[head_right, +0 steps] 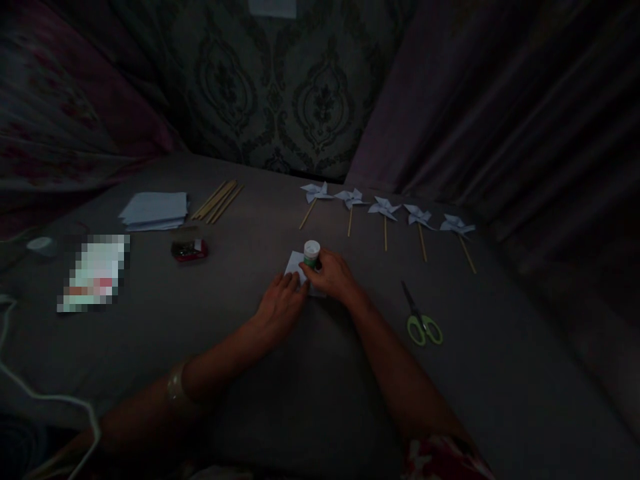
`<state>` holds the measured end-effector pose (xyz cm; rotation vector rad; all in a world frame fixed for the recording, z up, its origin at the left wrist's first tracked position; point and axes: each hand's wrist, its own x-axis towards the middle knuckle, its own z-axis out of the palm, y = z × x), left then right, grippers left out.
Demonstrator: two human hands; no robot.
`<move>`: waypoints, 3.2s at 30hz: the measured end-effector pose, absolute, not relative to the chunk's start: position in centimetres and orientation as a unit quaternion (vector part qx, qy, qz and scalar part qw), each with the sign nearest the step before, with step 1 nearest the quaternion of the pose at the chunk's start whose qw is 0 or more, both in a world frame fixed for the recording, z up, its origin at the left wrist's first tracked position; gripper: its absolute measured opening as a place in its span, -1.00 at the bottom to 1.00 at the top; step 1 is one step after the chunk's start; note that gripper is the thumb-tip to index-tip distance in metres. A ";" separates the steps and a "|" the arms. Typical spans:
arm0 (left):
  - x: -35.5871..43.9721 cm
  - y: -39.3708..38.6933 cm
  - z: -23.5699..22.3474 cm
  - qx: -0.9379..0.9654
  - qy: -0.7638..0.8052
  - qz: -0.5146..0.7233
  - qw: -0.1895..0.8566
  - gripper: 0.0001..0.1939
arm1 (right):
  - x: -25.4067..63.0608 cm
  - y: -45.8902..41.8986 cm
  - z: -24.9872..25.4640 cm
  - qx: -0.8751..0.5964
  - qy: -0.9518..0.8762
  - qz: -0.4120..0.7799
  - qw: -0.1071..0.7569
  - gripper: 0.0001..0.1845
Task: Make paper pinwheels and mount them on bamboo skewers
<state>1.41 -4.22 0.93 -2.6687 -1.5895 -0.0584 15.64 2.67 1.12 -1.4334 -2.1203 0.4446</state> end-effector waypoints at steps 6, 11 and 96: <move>1.6 -4.2 1.7 -0.855 -0.518 0.000 -0.001 -0.59 | 15.6 2.3 1.4 -0.515 -0.804 0.176 0.239 -0.78; 1.4 -4.3 2.5 -0.862 -0.506 0.015 0.009 -0.58 | 15.8 2.7 1.5 -0.511 -0.803 0.177 0.250 -0.76; 1.3 -4.1 2.0 -0.869 -0.493 -0.030 0.020 -0.62 | 14.9 1.6 0.4 -0.560 -0.769 0.121 0.284 -0.75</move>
